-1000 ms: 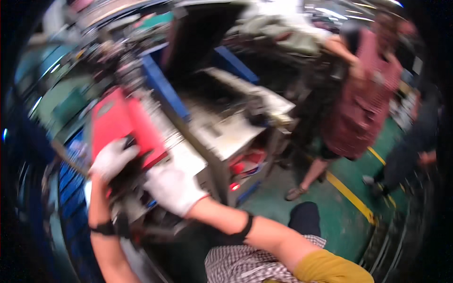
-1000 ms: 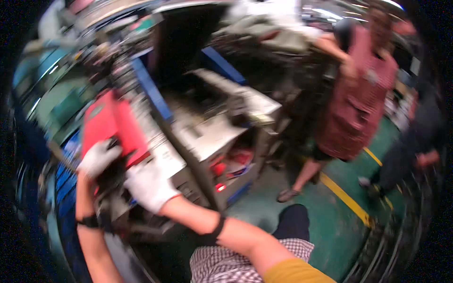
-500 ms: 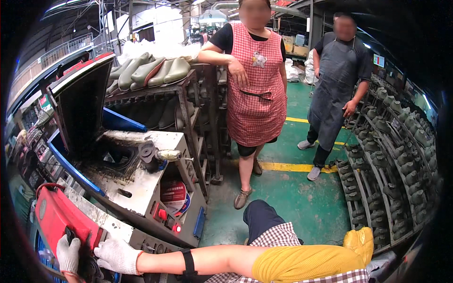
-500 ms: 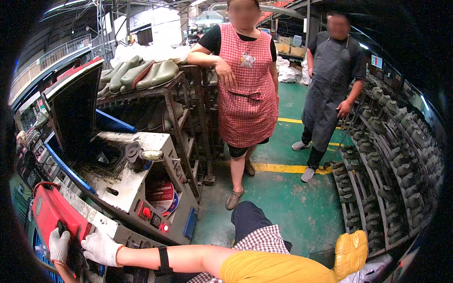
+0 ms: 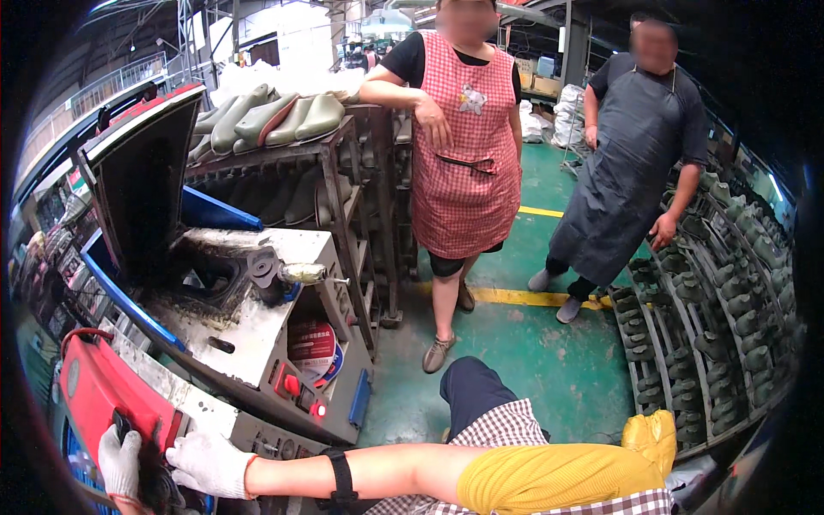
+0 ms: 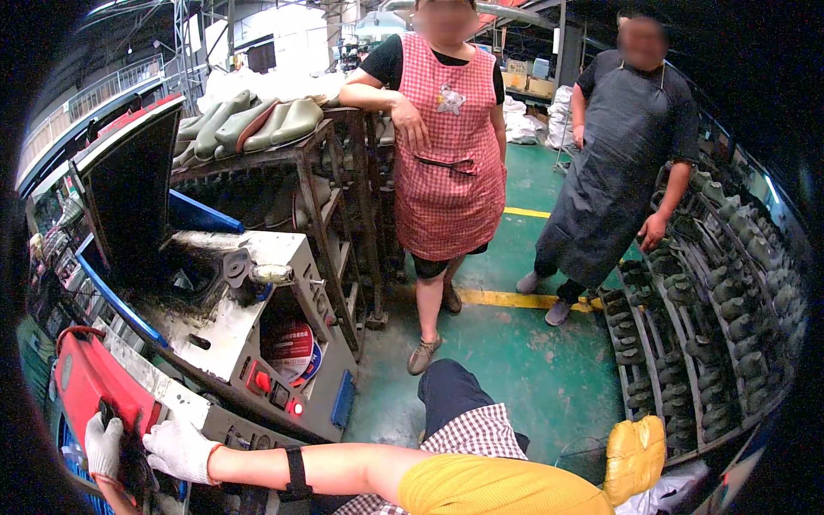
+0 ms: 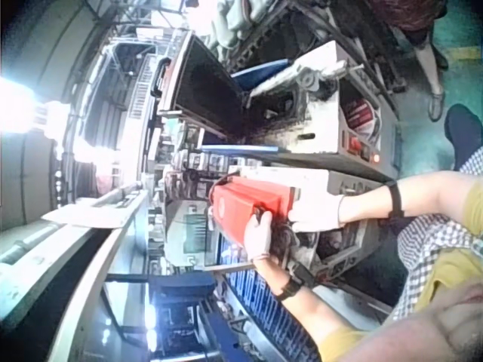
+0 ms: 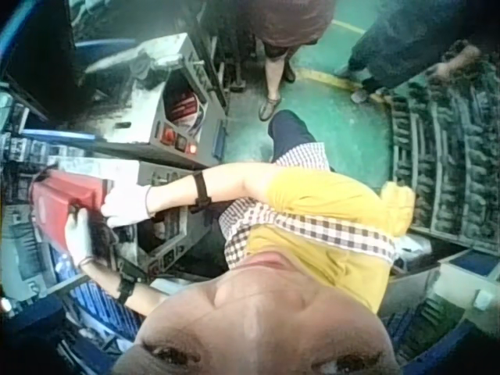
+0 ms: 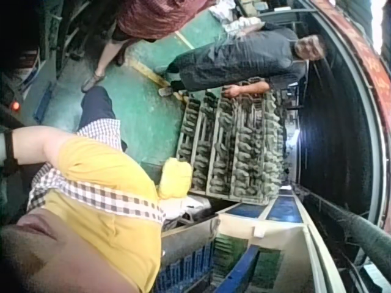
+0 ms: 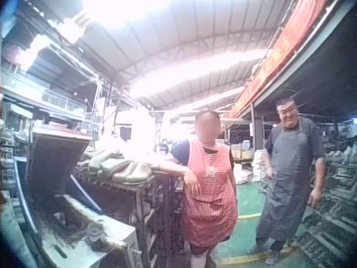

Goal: Operating an industrial shoe machine to process shoe components on a factory line.

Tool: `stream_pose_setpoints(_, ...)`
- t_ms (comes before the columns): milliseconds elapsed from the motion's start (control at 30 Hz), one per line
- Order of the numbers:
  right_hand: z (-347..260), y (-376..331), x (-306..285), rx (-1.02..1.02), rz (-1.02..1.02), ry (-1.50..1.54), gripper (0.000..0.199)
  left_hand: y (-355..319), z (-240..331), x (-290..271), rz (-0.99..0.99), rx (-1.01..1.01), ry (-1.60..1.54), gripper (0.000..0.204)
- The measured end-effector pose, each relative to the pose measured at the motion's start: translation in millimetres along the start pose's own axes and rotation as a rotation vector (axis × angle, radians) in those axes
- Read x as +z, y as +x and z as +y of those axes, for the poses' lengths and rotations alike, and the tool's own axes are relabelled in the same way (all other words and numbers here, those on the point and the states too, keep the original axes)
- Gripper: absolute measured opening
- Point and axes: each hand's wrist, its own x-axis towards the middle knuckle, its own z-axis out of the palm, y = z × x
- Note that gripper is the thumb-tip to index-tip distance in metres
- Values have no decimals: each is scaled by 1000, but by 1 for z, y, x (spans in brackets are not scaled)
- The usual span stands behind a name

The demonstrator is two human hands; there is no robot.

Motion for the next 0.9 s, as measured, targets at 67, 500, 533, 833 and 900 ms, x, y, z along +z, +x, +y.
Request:
stream_pose_setpoints(67,0,1,3,-12,21,-12,30,-1,0,-1,-11,-7,-17,17)
stream_pose_setpoints(500,5,4,17,3,36,19,31,22,-54,9,27,46,12,13)
stream_pose_setpoints(533,5,5,18,5,30,10,31,22,-55,9,21,30,11,13)
stream_pose_setpoints(833,3,3,10,-11,18,-6,33,15,-38,7,63,71,30,13)
stream_pose_setpoints(900,5,3,14,1,1,1,33,13,-33,7,54,62,43,13)
